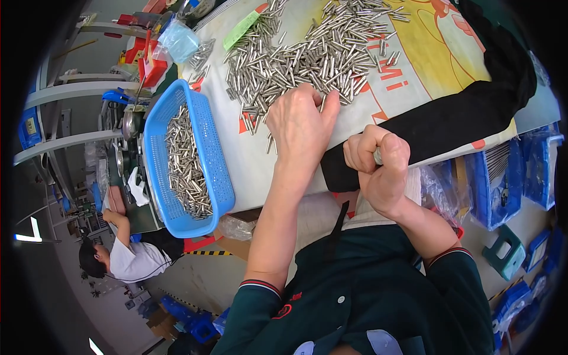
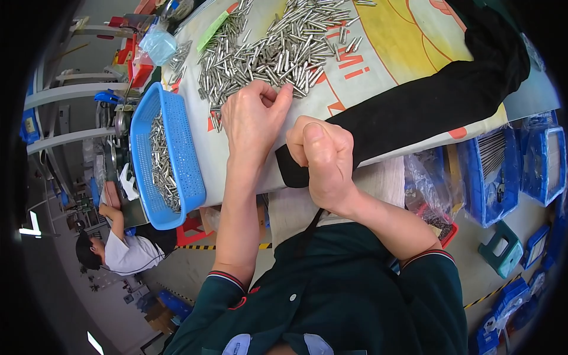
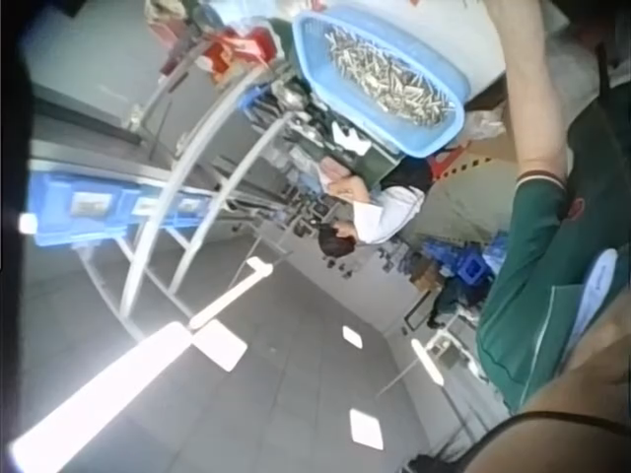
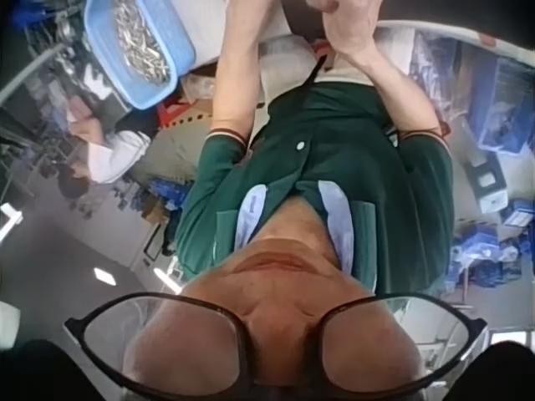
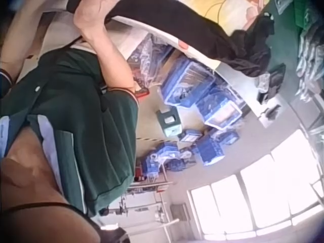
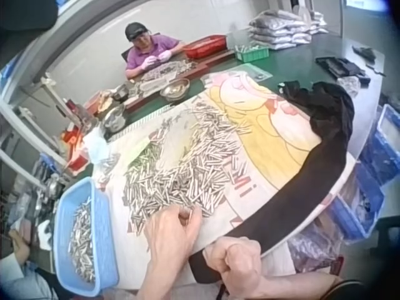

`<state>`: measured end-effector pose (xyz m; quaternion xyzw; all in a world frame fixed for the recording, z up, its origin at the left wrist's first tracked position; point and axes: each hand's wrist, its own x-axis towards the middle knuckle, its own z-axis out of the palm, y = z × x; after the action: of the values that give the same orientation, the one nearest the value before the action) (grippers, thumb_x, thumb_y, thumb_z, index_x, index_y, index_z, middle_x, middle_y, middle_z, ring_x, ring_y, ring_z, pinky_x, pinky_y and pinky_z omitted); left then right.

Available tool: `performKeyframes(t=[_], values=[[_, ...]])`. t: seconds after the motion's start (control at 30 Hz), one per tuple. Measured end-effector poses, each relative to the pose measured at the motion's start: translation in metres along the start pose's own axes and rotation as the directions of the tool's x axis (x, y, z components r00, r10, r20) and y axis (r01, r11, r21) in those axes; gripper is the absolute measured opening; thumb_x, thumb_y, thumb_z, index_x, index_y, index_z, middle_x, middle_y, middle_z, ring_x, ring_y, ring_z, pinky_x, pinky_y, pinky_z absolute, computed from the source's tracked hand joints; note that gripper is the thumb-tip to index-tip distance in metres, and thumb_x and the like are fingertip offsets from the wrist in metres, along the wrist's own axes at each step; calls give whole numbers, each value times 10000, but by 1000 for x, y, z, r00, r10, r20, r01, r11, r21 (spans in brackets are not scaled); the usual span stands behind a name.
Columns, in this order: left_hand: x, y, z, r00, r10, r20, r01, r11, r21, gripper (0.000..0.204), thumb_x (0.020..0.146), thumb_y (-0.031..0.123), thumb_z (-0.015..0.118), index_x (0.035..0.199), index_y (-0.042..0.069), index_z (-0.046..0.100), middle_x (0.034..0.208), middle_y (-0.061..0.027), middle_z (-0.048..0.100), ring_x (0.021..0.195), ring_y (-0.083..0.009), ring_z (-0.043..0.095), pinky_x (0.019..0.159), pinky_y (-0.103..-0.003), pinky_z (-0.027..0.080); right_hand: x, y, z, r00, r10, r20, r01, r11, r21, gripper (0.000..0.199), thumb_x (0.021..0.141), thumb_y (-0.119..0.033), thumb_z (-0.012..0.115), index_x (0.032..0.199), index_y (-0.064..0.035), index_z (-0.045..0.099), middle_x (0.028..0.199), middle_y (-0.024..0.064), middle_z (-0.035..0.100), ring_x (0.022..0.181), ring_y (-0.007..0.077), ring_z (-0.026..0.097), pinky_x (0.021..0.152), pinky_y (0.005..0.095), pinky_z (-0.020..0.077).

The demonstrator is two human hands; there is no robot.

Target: Picking up and arranging small metal U-shaped pins on a workbench in a manufacturing environment.

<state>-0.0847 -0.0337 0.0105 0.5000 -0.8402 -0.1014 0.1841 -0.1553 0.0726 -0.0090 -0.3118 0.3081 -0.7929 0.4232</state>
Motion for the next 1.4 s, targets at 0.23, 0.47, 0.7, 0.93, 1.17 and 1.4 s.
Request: performKeyframes(t=[0.23,0.47,0.7,0.93,1.17,1.4], values=[[-1,-4,-1,996,86,-18,-87,995,-39,140,694,107,637,628,-1,578,603,-165,594,566,-344,587,550,-439,460,-1,1,-4,1000,-16,27,14,999,49,400,944,-239,380,610,-20,394,545,5,354,497,77,286,461,251,233],[-7,-19,-4,967,249,-53,-246,968,48,91,680,64,645,667,-3,584,615,-106,590,544,-273,569,538,-377,450,-1,0,-1,999,-18,32,16,998,65,418,951,-256,380,606,-20,381,550,8,353,496,75,281,457,251,232],[-6,-28,-15,893,449,6,-449,892,41,83,650,26,625,676,21,546,636,-89,553,638,-256,556,652,-356,424,-1,2,-5,999,-18,33,16,998,66,416,950,-256,380,608,-20,386,551,8,356,502,73,287,460,250,234],[-5,-21,-14,789,614,-23,-615,789,-20,112,680,55,686,773,69,626,779,-19,558,758,-201,555,742,-334,396,0,-1,3,1000,-17,-10,16,996,-83,512,950,-404,351,576,-57,324,482,-9,265,440,86,203,435,268,174],[-2,-21,-12,798,603,8,-602,798,-32,128,675,41,687,793,54,637,804,-37,573,762,-221,557,712,-340,416,-1,2,-2,999,-34,36,32,998,55,399,954,-237,372,614,-27,390,552,-3,339,490,68,273,448,248,215],[-2,-19,-16,812,582,35,-579,812,-71,137,672,40,689,792,32,623,775,-68,563,754,-255,552,686,-367,439,-1,2,-3,999,-23,23,22,998,61,405,955,-243,371,611,-30,383,543,-10,327,490,64,271,447,245,210]])
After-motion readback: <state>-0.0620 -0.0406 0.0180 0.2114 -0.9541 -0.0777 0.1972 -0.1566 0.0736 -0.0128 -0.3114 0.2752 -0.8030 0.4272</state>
